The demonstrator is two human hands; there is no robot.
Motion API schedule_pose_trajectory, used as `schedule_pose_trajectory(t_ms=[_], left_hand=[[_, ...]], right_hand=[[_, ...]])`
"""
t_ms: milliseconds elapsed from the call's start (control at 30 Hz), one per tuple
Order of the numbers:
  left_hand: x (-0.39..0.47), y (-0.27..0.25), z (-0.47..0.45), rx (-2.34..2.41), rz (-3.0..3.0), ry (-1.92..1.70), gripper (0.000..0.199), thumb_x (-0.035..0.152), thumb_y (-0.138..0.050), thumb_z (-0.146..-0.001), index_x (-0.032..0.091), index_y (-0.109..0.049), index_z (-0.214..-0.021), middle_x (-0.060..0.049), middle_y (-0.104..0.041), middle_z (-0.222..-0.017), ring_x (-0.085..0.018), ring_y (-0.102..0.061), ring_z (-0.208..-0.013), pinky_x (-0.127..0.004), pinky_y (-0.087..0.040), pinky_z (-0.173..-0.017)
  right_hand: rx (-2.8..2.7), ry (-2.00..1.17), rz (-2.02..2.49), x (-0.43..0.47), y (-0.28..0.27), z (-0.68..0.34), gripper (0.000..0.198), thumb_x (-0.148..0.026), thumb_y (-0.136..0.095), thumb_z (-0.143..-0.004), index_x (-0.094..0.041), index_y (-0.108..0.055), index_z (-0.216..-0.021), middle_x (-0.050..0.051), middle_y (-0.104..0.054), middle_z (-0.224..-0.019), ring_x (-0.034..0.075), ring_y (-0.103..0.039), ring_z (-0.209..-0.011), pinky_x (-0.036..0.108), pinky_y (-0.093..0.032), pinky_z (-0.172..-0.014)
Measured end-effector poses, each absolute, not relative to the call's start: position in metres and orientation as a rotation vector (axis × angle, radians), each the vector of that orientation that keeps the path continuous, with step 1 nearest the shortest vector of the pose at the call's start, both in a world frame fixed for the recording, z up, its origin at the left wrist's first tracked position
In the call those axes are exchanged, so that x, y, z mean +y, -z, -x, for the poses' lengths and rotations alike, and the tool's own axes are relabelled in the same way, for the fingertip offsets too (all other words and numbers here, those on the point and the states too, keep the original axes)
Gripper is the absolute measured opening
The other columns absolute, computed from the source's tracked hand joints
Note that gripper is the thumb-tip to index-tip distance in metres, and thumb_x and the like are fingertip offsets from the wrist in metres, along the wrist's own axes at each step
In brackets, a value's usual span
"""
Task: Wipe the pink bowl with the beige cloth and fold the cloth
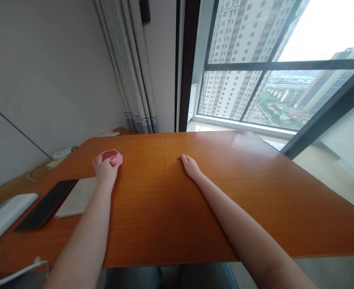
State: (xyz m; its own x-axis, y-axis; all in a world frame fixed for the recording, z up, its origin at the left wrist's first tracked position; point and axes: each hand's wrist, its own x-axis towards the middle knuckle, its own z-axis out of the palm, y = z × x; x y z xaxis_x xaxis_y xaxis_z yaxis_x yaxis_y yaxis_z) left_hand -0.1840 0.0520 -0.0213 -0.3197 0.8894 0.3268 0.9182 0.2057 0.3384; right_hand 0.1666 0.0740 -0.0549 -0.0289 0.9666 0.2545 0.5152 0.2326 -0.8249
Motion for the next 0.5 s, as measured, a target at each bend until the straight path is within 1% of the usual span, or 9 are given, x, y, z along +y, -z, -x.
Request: schedule_pose_trajectory(t_ms=[67, 100, 200, 233, 300, 367, 433, 500], left_hand=[[0.057, 0.023, 0.184, -2.3, 1.773, 0.745, 0.039, 0.036, -0.058, -0.078, 0.004, -0.06, -0.099, -0.021, -0.046, -0.126, -0.03, -0.034, -0.123, -0.043, -0.018, -0.11], [0.058, 0.023, 0.181, -2.257, 1.781, 0.758, 0.037, 0.036, -0.059, -0.077, 0.005, -0.061, -0.097, -0.019, -0.049, -0.123, -0.029, -0.036, -0.121, -0.042, -0.02, -0.11], [0.057, 0.02, 0.157, -2.055, 1.927, 0.904, 0.031, 0.035, -0.06, -0.077, 0.009, -0.061, -0.095, -0.016, -0.049, -0.122, -0.03, -0.034, -0.123, -0.043, -0.023, -0.109], [0.055, 0.019, 0.142, -1.952, 2.012, 0.972, 0.028, 0.034, -0.06, -0.077, 0.011, -0.061, -0.093, -0.014, -0.049, -0.123, -0.031, -0.032, -0.125, -0.044, -0.024, -0.109], [0.048, 0.016, 0.104, -1.774, 2.194, 1.099, 0.017, 0.032, -0.059, -0.079, 0.016, -0.058, -0.082, -0.012, -0.05, -0.123, -0.031, -0.029, -0.129, -0.048, -0.022, -0.11], [0.036, 0.016, 0.062, -1.637, 2.346, 1.229, 0.018, 0.034, -0.059, -0.079, 0.018, -0.053, -0.074, -0.011, -0.05, -0.123, -0.032, -0.024, -0.133, -0.051, -0.022, -0.111], [0.023, 0.017, 0.025, -1.506, 2.527, 1.293, 0.02, 0.035, -0.059, -0.08, 0.018, -0.051, -0.072, -0.01, -0.049, -0.124, -0.031, -0.025, -0.134, -0.051, -0.023, -0.112], [0.011, 0.019, -0.001, -1.41, 2.654, 1.305, 0.02, 0.035, -0.058, -0.081, 0.018, -0.051, -0.072, -0.01, -0.048, -0.126, -0.03, -0.026, -0.134, -0.052, -0.021, -0.113]], right_hand=[[-1.451, -0.812, 1.294, 0.079, 0.057, -0.169, 0.057, -0.057, -0.025, -0.089, -0.021, -0.067, -0.078, 0.006, -0.07, -0.09, 0.02, -0.063, -0.092, 0.034, -0.043, -0.092], [-1.366, -0.859, 1.239, 0.082, 0.058, -0.17, 0.06, -0.062, -0.025, -0.087, -0.021, -0.067, -0.074, 0.006, -0.07, -0.086, 0.02, -0.063, -0.09, 0.034, -0.044, -0.091], [-1.175, -0.922, 1.152, 0.085, 0.06, -0.172, 0.061, -0.07, -0.03, -0.08, -0.021, -0.065, -0.07, 0.006, -0.07, -0.083, 0.021, -0.063, -0.088, 0.035, -0.045, -0.089], [-1.132, -0.932, 1.145, 0.085, 0.059, -0.172, 0.06, -0.071, -0.032, -0.078, -0.021, -0.065, -0.071, 0.006, -0.069, -0.086, 0.021, -0.062, -0.091, 0.035, -0.045, -0.089], [-1.064, -0.958, 1.143, 0.083, 0.058, -0.173, 0.057, -0.07, -0.036, -0.076, -0.02, -0.065, -0.076, 0.006, -0.068, -0.093, 0.022, -0.06, -0.097, 0.035, -0.047, -0.087], [-1.014, -0.967, 1.133, 0.079, 0.056, -0.172, 0.054, -0.068, -0.039, -0.076, -0.021, -0.064, -0.081, 0.006, -0.066, -0.102, 0.022, -0.057, -0.105, 0.034, -0.048, -0.084], [-1.0, -0.946, 1.113, 0.075, 0.053, -0.17, 0.051, -0.066, -0.041, -0.076, -0.021, -0.063, -0.087, 0.006, -0.064, -0.109, 0.022, -0.053, -0.11, 0.033, -0.048, -0.085], [-1.031, -0.929, 1.091, 0.072, 0.049, -0.169, 0.048, -0.063, -0.04, -0.079, -0.022, -0.063, -0.09, 0.005, -0.064, -0.108, 0.021, -0.054, -0.108, 0.033, -0.045, -0.089]])
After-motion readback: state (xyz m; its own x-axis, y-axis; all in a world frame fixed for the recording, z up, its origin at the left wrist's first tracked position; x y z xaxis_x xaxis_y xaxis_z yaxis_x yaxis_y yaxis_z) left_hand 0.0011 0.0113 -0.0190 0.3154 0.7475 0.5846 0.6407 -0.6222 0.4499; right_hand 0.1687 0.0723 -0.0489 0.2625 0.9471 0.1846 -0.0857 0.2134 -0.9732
